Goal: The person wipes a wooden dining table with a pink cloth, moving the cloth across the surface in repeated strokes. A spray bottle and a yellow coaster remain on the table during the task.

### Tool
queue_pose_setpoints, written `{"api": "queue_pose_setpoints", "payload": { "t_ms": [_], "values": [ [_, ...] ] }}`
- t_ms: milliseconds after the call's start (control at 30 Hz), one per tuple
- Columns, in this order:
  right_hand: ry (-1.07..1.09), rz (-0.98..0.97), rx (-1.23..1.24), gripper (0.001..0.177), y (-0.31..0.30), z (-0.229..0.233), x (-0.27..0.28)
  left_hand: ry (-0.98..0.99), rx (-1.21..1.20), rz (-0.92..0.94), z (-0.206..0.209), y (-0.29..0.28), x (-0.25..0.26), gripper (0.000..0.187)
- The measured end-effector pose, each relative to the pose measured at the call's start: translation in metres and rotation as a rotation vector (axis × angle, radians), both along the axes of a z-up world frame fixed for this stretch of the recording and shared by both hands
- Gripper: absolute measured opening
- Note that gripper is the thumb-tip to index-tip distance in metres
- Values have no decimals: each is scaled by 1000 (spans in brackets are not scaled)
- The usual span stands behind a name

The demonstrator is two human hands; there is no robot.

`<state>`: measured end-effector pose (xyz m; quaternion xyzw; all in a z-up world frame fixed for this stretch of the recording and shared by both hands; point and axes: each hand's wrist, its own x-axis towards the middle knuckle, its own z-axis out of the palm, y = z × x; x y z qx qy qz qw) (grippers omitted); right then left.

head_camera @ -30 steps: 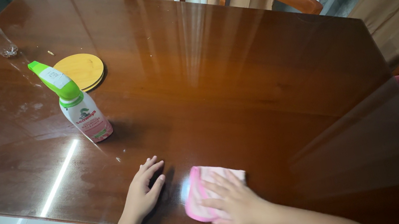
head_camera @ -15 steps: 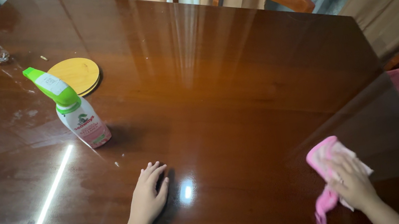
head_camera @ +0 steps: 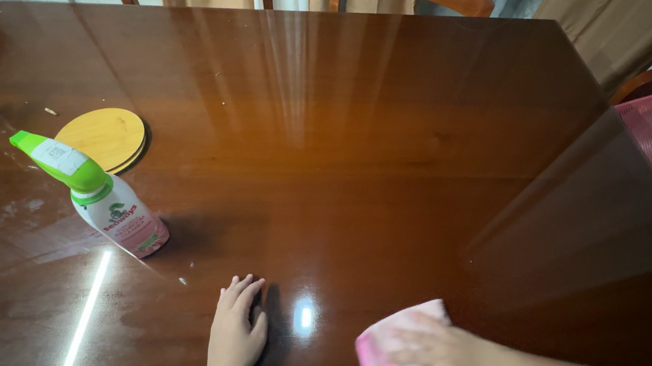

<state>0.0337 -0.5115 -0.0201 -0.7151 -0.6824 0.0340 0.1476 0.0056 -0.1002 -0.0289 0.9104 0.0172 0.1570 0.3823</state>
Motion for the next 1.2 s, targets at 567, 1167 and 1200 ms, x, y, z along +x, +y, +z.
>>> {"api": "queue_pose_setpoints", "payload": {
  "t_ms": [567, 1167, 1200],
  "values": [
    [38, -325, 34, 57, 141, 15, 18, -13, 277, -134, 20, -18, 3, 44],
    [-207, -1812, 85, 49, -297, -22, -15, 150, 486, -764, 34, -129, 57, 60],
    [-222, -1906, 110, 47, -323, -16, -26, 147, 487, -784, 30, -134, 57, 60]
  ]
}}
